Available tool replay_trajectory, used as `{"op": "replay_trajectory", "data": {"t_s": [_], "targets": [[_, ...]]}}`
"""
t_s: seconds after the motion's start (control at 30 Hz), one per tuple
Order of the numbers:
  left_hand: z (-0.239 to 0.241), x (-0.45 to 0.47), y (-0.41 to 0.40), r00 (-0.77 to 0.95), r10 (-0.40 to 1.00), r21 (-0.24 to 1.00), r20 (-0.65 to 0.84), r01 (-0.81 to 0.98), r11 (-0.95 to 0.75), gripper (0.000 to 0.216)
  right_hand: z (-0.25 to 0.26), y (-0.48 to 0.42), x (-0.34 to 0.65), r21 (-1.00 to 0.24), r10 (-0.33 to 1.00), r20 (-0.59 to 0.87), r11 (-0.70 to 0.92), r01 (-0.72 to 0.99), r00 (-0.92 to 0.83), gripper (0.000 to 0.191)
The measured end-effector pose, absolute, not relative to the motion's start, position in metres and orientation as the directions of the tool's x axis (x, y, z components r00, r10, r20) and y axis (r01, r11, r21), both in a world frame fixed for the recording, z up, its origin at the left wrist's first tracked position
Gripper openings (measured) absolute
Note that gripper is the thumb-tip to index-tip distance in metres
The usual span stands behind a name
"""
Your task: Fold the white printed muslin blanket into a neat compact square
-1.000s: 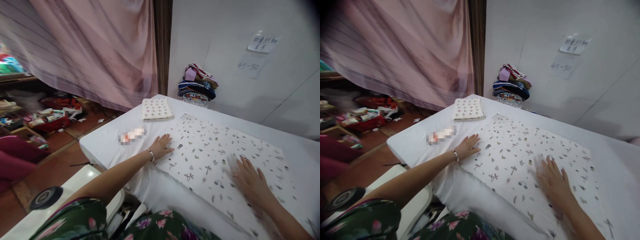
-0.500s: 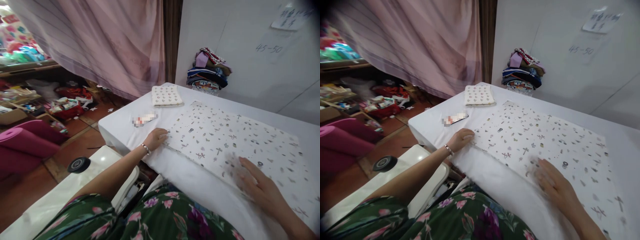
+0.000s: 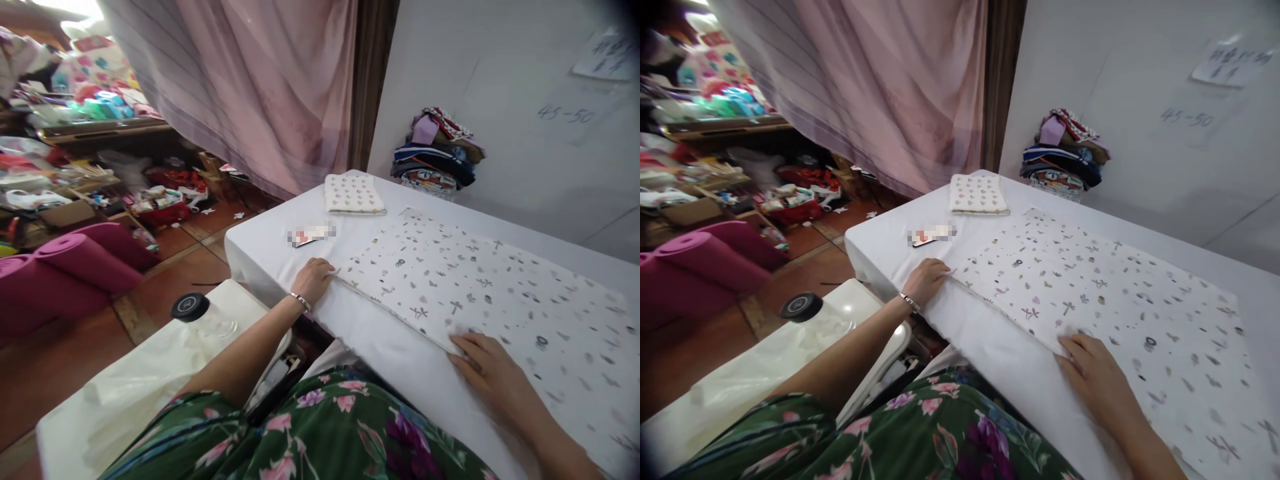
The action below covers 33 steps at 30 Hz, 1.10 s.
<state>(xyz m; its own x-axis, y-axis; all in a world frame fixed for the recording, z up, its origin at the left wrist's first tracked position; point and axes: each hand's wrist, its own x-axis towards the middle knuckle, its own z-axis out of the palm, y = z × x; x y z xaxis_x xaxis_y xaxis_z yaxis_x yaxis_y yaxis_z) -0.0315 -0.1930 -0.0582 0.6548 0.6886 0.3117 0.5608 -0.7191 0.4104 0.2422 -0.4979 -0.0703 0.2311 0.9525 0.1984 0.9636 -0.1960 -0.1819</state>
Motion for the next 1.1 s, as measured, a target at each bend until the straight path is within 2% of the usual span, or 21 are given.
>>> {"op": "replay_trajectory", "data": {"t_s": [0.3,0.53,0.7,0.87,1.1], "targets": [[-0.053,-0.028,-0.200,0.722,0.635,0.439,0.276,0.493,-0.751,0.019,-0.081,-0.499,0.242,-0.097,0.938,0.319,-0.112,0.989,0.137,0.038],[-0.053,-0.023,-0.201,0.695,0.677,0.451,0.244,0.536,-0.713,0.019,-0.084,-0.497,0.241,-0.183,0.914,0.380,-0.079,0.980,0.145,0.033],[-0.055,-0.018,-0.205,0.642,0.731,0.507,0.231,0.562,-0.654,0.019,-0.084,-0.496,0.238,-0.245,0.909,0.376,-0.087,0.966,0.178,0.030],[-0.054,-0.012,-0.211,0.595,0.779,0.487,0.199,0.630,-0.605,0.020,-0.085,-0.495,0.237,-0.290,0.897,0.375,-0.127,0.948,0.235,0.026],[-0.053,-0.004,-0.213,0.526,0.830,0.503,0.186,0.674,-0.541,0.014,-0.090,-0.495,0.240,-0.324,0.901,0.389,-0.064,0.944,0.194,0.021]]}}
